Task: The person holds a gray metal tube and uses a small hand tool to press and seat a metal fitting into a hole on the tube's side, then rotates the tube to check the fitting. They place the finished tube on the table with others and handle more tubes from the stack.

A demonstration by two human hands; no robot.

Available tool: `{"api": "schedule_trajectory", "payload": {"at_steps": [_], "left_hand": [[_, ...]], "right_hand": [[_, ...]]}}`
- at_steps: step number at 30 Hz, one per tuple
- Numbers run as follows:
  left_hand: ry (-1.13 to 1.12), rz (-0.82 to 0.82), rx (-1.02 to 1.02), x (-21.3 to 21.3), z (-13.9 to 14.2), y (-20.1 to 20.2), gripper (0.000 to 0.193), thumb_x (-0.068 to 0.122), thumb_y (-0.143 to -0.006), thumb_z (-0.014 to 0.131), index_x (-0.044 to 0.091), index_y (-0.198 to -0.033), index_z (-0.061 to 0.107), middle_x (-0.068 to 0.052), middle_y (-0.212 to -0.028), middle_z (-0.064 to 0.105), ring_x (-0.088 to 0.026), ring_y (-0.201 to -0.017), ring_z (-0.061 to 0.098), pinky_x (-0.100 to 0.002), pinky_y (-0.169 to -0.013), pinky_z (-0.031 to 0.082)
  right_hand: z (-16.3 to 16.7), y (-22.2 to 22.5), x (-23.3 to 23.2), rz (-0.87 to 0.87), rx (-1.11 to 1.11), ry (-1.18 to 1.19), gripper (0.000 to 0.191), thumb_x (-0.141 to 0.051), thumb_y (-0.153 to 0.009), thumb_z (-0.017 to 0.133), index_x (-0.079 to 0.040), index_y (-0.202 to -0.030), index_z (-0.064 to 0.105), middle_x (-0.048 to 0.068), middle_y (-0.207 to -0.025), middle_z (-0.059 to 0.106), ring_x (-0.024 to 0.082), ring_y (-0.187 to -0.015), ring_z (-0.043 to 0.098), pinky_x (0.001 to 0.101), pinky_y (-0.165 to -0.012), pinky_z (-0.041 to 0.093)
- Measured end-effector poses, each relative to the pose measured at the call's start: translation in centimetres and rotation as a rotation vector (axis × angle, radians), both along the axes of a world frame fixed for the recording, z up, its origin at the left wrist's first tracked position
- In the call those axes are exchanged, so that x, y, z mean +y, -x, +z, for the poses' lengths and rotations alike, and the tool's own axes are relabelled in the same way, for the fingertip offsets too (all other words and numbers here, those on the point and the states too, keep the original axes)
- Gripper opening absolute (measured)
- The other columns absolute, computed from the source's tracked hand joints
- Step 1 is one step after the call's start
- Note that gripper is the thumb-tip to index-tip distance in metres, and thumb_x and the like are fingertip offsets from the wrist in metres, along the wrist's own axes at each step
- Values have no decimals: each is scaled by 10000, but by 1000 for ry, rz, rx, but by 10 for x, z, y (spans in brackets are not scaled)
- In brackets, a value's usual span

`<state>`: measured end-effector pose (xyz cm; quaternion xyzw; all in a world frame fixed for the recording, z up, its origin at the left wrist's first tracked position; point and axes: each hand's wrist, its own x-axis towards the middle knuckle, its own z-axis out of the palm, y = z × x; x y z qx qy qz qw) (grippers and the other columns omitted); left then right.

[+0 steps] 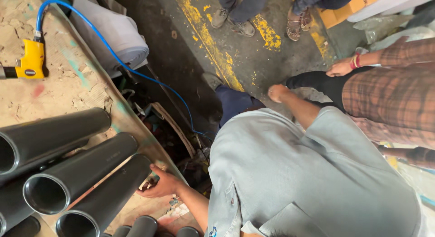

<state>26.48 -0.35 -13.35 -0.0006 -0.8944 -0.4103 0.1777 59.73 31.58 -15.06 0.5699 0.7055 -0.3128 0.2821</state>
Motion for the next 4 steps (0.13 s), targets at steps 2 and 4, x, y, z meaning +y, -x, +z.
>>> {"api": "schedule_trajectory", "payload": {"at_steps": [2,4], "left_hand": [[-17,-23,9,2,1,-2,952,366,-861,959,-15,-1513,380,-197,-1360,491,-304,-1134,575,-417,-908,572],[-16,-50,12,-3,6,0,949,362,-865,957,-13,-1516,377,-197,-1357,487,-302,-1133,574,-415,-910,578]], "right_hand": [[0,-25,-7,27,-90,-8,349,-265,-944,533,-147,-1177,764,146,-1273,697,369,-1177,663,471,-998,530],[-8,-43,-14,125,-162,-15,368,-254,-940,538,-99,-1169,780,152,-1292,699,344,-1179,685,450,-993,550]]}}
